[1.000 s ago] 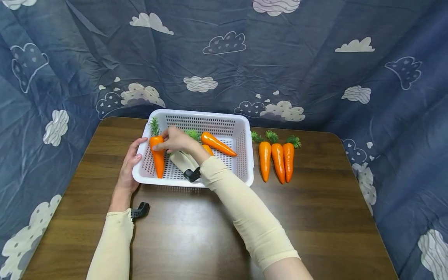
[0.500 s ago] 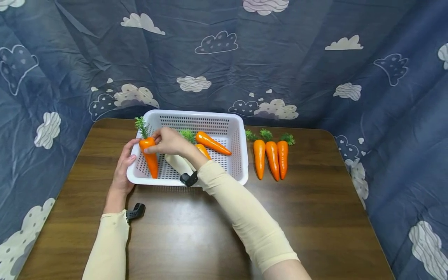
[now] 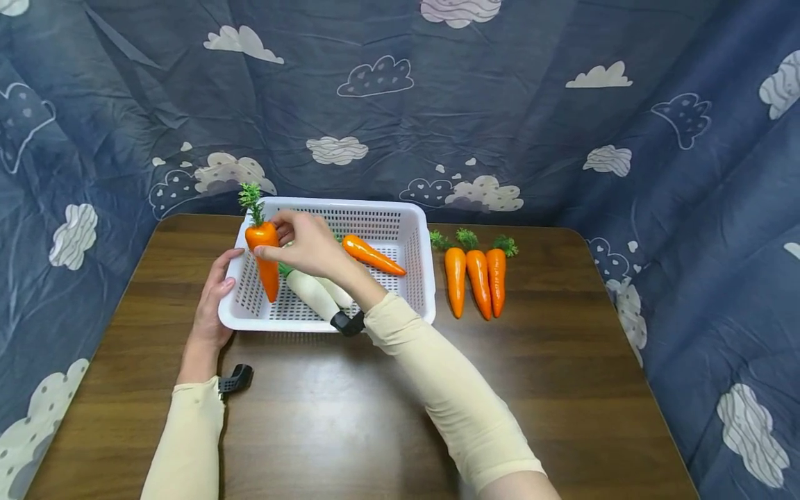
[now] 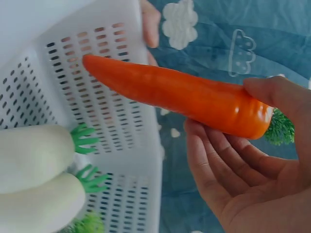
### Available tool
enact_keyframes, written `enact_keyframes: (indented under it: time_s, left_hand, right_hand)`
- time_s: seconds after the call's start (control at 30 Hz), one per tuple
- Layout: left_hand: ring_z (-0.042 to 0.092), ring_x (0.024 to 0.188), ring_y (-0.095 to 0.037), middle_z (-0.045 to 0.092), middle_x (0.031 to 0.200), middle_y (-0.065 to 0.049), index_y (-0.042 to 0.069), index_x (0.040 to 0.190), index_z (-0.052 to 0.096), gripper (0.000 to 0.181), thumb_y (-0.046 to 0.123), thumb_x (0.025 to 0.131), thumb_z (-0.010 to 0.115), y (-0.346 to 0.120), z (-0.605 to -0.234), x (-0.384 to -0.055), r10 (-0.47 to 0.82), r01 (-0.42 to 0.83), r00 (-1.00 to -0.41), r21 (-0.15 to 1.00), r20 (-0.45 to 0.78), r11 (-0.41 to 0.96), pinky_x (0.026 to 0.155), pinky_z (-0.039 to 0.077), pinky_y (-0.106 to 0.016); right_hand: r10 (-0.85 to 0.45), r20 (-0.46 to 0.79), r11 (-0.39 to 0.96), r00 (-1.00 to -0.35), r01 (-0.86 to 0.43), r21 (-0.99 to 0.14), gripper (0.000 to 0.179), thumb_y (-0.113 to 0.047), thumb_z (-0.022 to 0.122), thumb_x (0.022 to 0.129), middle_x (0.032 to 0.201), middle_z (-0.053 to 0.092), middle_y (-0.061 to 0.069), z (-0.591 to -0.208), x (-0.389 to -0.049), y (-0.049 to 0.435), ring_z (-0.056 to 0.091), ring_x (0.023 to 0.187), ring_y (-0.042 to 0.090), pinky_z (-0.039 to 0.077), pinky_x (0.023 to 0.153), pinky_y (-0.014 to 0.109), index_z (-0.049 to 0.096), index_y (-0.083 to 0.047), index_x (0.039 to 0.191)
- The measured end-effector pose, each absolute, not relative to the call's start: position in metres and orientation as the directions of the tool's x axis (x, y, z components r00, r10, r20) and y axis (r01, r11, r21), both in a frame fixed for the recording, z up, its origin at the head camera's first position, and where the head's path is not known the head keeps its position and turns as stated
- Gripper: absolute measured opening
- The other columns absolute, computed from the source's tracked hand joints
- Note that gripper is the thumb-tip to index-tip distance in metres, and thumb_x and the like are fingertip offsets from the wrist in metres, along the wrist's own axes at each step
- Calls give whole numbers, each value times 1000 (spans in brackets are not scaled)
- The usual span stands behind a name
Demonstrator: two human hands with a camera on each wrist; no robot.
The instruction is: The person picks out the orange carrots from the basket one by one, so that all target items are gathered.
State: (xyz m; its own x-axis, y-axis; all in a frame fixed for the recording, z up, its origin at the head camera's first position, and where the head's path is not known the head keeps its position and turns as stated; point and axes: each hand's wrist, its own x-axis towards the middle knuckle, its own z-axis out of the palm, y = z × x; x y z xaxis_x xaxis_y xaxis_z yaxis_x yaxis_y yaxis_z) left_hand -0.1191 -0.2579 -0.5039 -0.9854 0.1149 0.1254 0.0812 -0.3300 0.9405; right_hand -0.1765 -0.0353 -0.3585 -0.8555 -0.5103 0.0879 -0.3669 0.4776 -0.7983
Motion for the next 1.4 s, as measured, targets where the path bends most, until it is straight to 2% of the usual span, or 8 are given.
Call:
enact_keyframes:
  time_s: [0.2, 0.4, 0.67, 0.93, 1.2, 1.4]
  left_hand:
    - [44, 129, -30, 32, 157, -5, 23, 157, 40, 55, 26, 102, 40, -259, -503, -118, 101, 78, -988, 946, 115, -313, 92, 59, -31]
    - [44, 129, -33, 31, 160, -6, 22, 159, 39, 56, 27, 103, 41, -259, -504, -117, 94, 74, -990, 948, 108, -309, 92, 58, -33]
    - [47, 128, -35, 33, 159, -8, 24, 158, 41, 55, 28, 103, 42, -260, -504, -118, 101, 95, -985, 937, 137, -337, 90, 58, -36]
    - [49, 126, -34, 33, 159, -9, 22, 158, 40, 55, 27, 103, 42, -259, -504, -118, 110, 104, -982, 933, 150, -343, 89, 58, -35]
    - [49, 126, -34, 34, 159, -9, 22, 158, 40, 55, 27, 103, 40, -256, -505, -118, 118, 105, -981, 934, 153, -340, 90, 57, -36]
    - [49, 126, -34, 35, 158, -10, 22, 158, 40, 55, 27, 103, 40, -257, -506, -118, 109, 110, -982, 935, 155, -338, 89, 57, -35]
  right_hand:
    - [-459, 154, 399, -875, -358, -844, 41, -31, 83, 91, 110, 77, 5, -346, -169, -20, 74, 92, 8, 56, 82, 15, 70, -7, 122]
    - [-391, 161, 395, -906, -323, -860, 41, -33, 83, 92, 112, 76, 1, -335, -160, 4, 72, 98, 9, 58, 83, 17, 69, -10, 123]
    - [-282, 255, 366, -925, -349, -862, 38, -35, 83, 91, 107, 76, -1, -328, -151, 37, 73, 93, 7, 59, 84, 30, 71, -14, 121]
    - [-235, 247, 321, -940, -315, -893, 40, -31, 82, 93, 113, 73, 3, -332, -145, 64, 75, 88, 11, 61, 80, 31, 68, -12, 126]
    - [-194, 289, 344, -937, -341, -875, 36, -33, 81, 94, 109, 73, 0, -336, -143, 90, 76, 86, 10, 62, 82, 31, 70, -15, 123]
    - [-135, 306, 365, -942, -334, -869, 39, -33, 82, 93, 110, 74, 3, -336, -141, 110, 77, 87, 13, 62, 82, 32, 70, -13, 124]
